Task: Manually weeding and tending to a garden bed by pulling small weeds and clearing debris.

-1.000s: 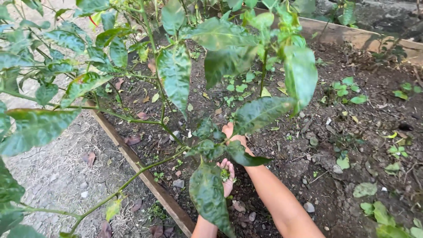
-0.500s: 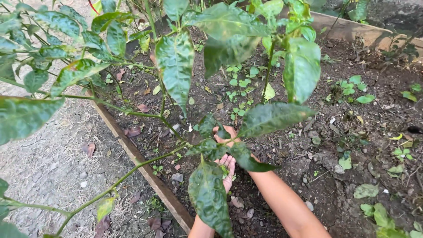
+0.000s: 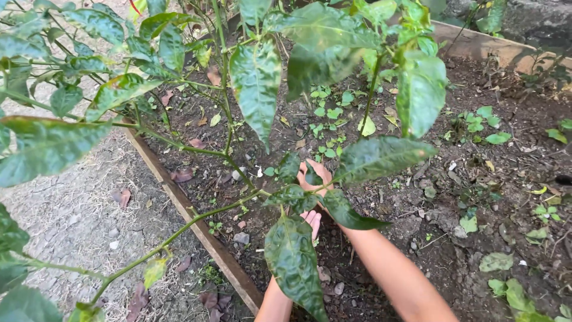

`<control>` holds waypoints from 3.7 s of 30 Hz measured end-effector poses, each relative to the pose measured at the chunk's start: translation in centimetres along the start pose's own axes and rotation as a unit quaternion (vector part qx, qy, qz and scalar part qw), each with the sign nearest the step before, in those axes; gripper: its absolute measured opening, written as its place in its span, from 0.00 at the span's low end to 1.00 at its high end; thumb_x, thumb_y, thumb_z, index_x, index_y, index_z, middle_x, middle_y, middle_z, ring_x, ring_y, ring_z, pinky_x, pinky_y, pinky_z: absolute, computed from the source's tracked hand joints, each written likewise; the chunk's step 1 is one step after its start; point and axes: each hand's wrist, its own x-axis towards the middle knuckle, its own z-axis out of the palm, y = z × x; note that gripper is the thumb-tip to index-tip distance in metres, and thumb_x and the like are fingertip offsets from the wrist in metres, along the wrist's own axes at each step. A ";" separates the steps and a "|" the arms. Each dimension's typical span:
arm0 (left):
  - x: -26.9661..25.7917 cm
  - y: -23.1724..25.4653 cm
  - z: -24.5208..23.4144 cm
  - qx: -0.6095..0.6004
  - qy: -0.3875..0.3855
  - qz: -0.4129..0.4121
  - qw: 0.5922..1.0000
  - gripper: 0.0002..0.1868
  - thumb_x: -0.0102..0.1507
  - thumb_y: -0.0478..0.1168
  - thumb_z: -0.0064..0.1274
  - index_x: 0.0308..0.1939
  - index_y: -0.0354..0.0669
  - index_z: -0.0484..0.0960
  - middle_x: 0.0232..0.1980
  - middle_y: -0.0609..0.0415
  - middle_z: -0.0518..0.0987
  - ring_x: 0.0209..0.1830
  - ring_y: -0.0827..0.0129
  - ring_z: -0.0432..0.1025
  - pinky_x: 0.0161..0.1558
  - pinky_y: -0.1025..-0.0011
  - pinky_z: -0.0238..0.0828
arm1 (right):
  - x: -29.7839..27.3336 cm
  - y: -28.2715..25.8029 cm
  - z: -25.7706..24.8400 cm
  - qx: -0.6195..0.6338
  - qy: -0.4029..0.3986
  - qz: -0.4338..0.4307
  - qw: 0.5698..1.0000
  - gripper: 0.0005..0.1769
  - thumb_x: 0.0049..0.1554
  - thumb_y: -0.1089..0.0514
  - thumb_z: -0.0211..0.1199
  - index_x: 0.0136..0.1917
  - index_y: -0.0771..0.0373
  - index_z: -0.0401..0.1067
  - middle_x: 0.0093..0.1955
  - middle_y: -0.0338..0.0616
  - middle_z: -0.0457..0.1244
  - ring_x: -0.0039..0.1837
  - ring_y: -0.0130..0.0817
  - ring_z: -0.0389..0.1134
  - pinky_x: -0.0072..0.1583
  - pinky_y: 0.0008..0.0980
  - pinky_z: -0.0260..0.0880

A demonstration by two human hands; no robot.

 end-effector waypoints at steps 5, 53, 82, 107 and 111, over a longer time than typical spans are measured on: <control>0.4 -0.3 0.1 0.013 0.013 -0.008 1.000 0.27 0.72 0.45 0.32 0.67 0.23 0.64 0.69 0.30 0.68 0.68 0.45 0.66 0.68 0.56 0.65 | -0.5 -7.1 -13.5 0.121 -0.173 0.019 0.977 0.11 0.57 0.50 0.64 0.44 0.59 0.75 0.39 0.44 0.67 0.41 0.38 0.69 0.48 0.42 0.66; -0.3 0.5 0.0 0.171 0.025 -0.061 0.983 0.21 0.67 0.52 0.42 0.51 0.40 0.80 0.49 0.48 0.80 0.46 0.59 0.76 0.47 0.59 0.79 | -4.7 1.2 -3.0 0.036 -0.319 -0.067 0.945 0.08 0.55 0.59 0.62 0.47 0.62 0.78 0.46 0.48 0.70 0.50 0.41 0.71 0.53 0.42 0.70; -1.0 1.6 -0.1 0.185 0.019 -0.056 0.981 0.20 0.71 0.45 0.35 0.51 0.35 0.79 0.47 0.47 0.82 0.43 0.58 0.79 0.47 0.59 0.79 | -4.2 -9.2 -11.6 0.124 -0.369 0.081 0.917 0.16 0.60 0.50 0.57 0.52 0.65 0.70 0.52 0.50 0.68 0.55 0.42 0.69 0.57 0.39 0.68; -7.7 2.1 -1.9 0.185 0.186 -0.042 0.964 0.19 0.69 0.45 0.35 0.46 0.36 0.80 0.42 0.51 0.82 0.42 0.63 0.76 0.49 0.63 0.78 | -6.5 -10.3 -3.3 -0.057 -0.269 -0.117 0.954 0.11 0.59 0.50 0.63 0.48 0.57 0.79 0.46 0.40 0.65 0.54 0.39 0.67 0.59 0.42 0.65; -6.8 2.7 -4.2 0.191 0.143 -0.045 0.970 0.14 0.69 0.44 0.40 0.34 0.44 0.76 0.33 0.58 0.77 0.33 0.68 0.72 0.38 0.66 0.76 | -3.8 -11.1 -5.8 0.008 -0.314 -0.014 0.949 0.13 0.61 0.49 0.60 0.48 0.58 0.78 0.46 0.40 0.66 0.53 0.36 0.68 0.57 0.41 0.67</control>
